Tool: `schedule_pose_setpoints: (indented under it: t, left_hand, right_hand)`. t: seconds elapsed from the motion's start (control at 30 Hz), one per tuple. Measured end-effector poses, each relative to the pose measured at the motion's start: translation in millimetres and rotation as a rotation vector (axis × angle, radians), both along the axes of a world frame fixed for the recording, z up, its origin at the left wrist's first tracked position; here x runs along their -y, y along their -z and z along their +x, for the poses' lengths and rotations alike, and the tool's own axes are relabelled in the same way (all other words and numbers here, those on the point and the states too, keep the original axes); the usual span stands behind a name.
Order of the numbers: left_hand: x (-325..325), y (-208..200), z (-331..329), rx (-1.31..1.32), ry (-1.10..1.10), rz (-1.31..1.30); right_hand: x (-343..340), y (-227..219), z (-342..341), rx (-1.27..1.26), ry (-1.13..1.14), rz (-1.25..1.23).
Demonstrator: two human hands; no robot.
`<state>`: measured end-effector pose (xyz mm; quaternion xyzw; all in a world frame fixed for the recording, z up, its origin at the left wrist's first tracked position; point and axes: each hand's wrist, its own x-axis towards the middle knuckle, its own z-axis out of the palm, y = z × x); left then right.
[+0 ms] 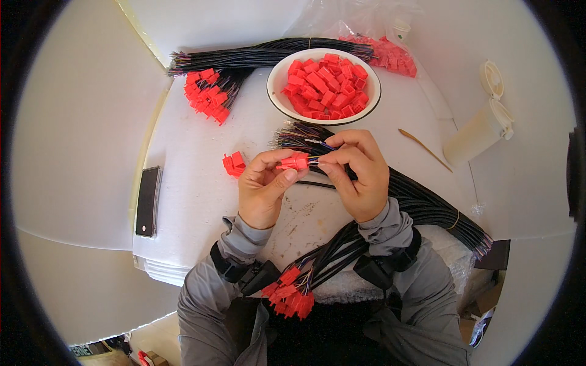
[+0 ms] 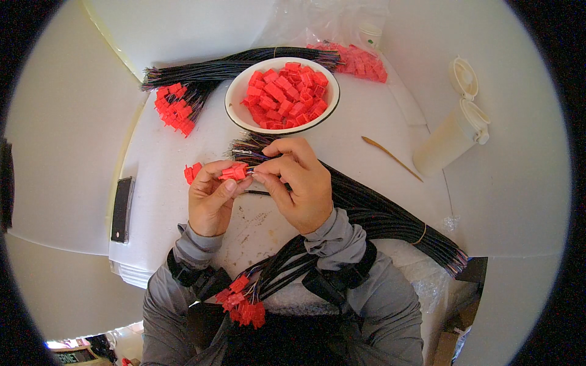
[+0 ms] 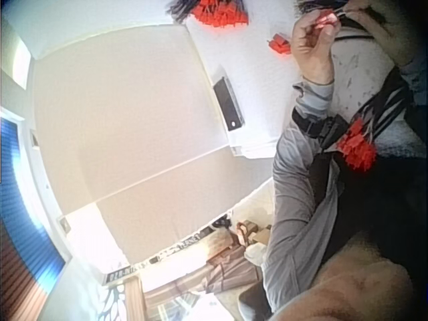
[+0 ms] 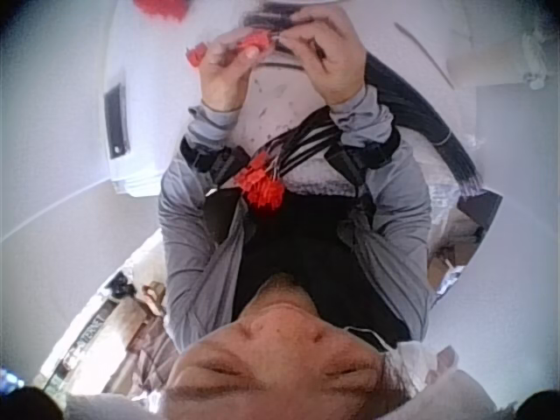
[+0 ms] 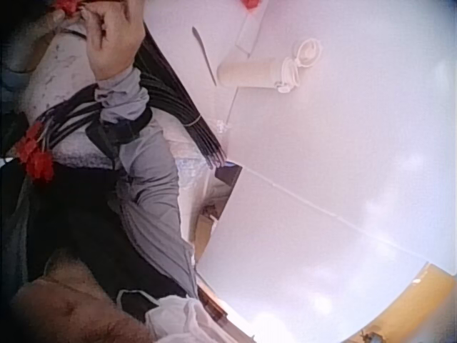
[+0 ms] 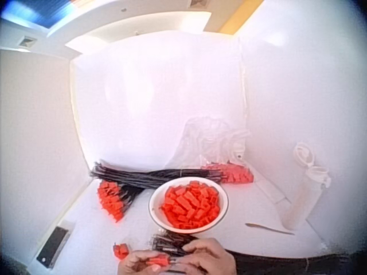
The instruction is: Insert individual wires into a red plastic connector block to assemble a wire harness.
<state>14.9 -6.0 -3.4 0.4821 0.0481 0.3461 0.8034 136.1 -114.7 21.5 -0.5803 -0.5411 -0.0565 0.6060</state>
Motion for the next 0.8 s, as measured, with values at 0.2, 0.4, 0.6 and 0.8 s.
schedule_pose_setpoints:
  t: [0.2,0.4,0.6,0.8]
  left_hand:
    - [-0.4,0.3,-0.1,-0.004,-0.007,0.013]
    - [1.0,-1.1,0.2,-0.022,-0.013,0.034]
    - [0.5,0.8,-0.8,-0.054,-0.069,0.110]
    - [1.0,-0.4,-1.1,-0.057,-0.066,0.121]
  right_hand:
    - [-1.4,-1.1,-1.1,0.011,0.032,-0.020]
    - [-0.1,-2.3,-0.8,0.007,0.027,-0.048]
    - [-1.3,-0.5,-0.8,-0.023,0.045,-0.046]
    - [-1.7,-0.2,-0.9,-0.042,0.054,-0.042]
